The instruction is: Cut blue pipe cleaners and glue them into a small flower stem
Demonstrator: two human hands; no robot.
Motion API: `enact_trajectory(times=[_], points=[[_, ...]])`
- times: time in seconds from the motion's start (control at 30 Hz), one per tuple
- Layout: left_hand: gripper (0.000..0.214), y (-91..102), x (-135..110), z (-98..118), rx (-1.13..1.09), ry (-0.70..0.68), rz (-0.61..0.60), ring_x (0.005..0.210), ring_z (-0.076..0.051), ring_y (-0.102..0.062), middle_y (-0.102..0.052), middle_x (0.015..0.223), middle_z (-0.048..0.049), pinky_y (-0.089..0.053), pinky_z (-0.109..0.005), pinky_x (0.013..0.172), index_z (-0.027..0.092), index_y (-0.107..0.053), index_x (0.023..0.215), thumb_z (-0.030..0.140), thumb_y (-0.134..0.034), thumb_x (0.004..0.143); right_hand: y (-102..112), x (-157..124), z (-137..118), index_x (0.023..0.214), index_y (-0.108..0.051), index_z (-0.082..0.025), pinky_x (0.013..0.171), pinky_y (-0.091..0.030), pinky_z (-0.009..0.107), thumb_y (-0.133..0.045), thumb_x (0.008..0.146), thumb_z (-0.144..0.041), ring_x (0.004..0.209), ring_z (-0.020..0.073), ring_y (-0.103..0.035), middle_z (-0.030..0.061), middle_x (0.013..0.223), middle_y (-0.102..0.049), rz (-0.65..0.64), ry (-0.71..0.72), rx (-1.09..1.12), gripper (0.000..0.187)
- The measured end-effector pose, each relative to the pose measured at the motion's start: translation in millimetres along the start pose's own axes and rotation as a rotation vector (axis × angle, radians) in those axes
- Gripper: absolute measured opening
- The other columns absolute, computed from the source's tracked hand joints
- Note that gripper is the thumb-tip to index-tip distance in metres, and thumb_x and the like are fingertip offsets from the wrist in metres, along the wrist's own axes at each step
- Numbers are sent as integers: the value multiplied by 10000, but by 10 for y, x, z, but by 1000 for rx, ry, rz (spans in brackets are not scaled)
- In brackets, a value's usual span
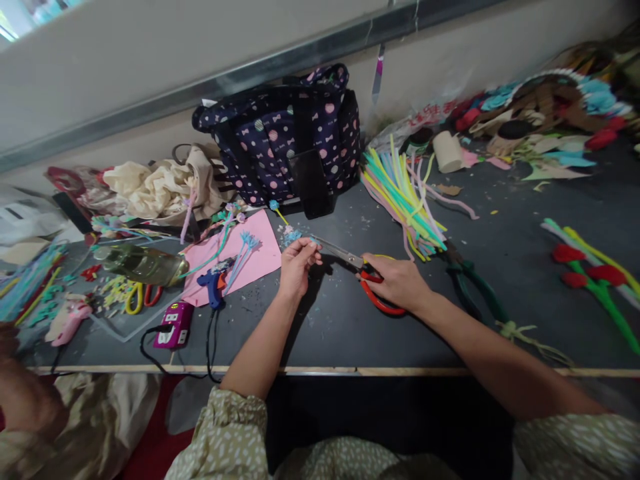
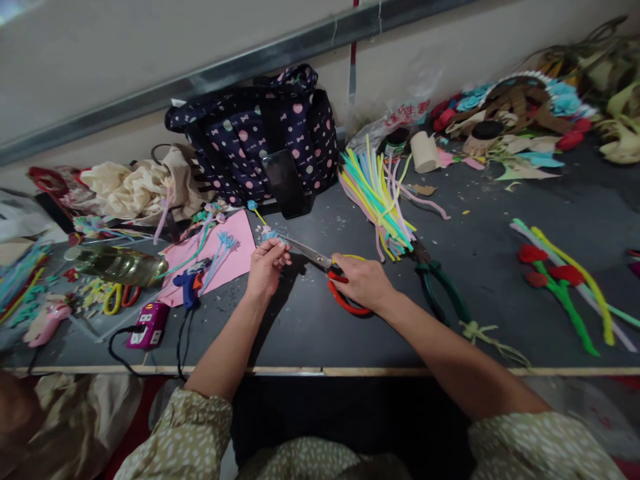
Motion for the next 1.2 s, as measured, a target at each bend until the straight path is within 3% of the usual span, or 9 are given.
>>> enact_trajectory(times=[0.13, 0.3, 0.5, 0.7, 0.93, 1.2], points=[[211, -7, -4, 10, -20, 0, 2, 587, -81, -616, -693, 809, -26, -511, -203, 558, 148, -613, 781, 253, -759, 672, 104, 43, -59, 988, -620, -198, 576, -350, 251, -567, 863, -521, 694, 172, -642, 40, 829, -710, -8, -95, -3, 351], [209, -9, -9, 21, -57, -15, 15, 598, -107, -650, -695, 799, -29, -526, -216, 553, 152, -588, 773, 249, -741, 670, 203, 62, -164, 1027, -595, -209, 558, -297, 251, -594, 824, -561, 704, 177, -634, 40, 852, -698, -27, -123, -32, 406], [227, 12, 14, 11, -72, -11, 18, 526, -88, -607, -686, 739, -17, -503, -205, 513, 162, -564, 774, 257, -741, 668, 175, 61, -133, 962, -594, -219, 525, -257, 244, -572, 826, -592, 601, 143, -581, -3, 701, -630, -22, -142, 43, 398], [231, -5, 3, 8, -91, -10, 7, 504, -77, -573, -675, 711, -8, -492, -201, 517, 165, -570, 802, 237, -746, 672, 132, 45, -90, 911, -595, -216, 543, -297, 237, -568, 847, -578, 615, 141, -583, -14, 649, -601, -3, -99, 98, 369], [237, -2, -12, 21, -85, -30, -5, 529, -78, -584, -648, 707, 7, -496, -206, 539, 157, -590, 817, 270, -751, 686, 78, 20, -102, 995, -603, -212, 589, -344, 259, -549, 879, -531, 785, 192, -658, 47, 859, -707, 30, -20, -45, 344], [308, 13, -14, 21, -76, -47, 11, 577, -91, -608, -611, 680, 23, -519, -219, 574, 147, -620, 844, 294, -805, 646, 39, -1, -74, 1108, -592, -185, 611, -375, 270, -526, 901, -512, 823, 215, -672, 83, 934, -721, 54, 6, -143, 392]])
Point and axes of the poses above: each hand's wrist, its own x-axis towards the middle knuckle, its own y-axis out of the back of the hand, z = x × y, the point moved 1 cm from there along x, towards the middle knuckle
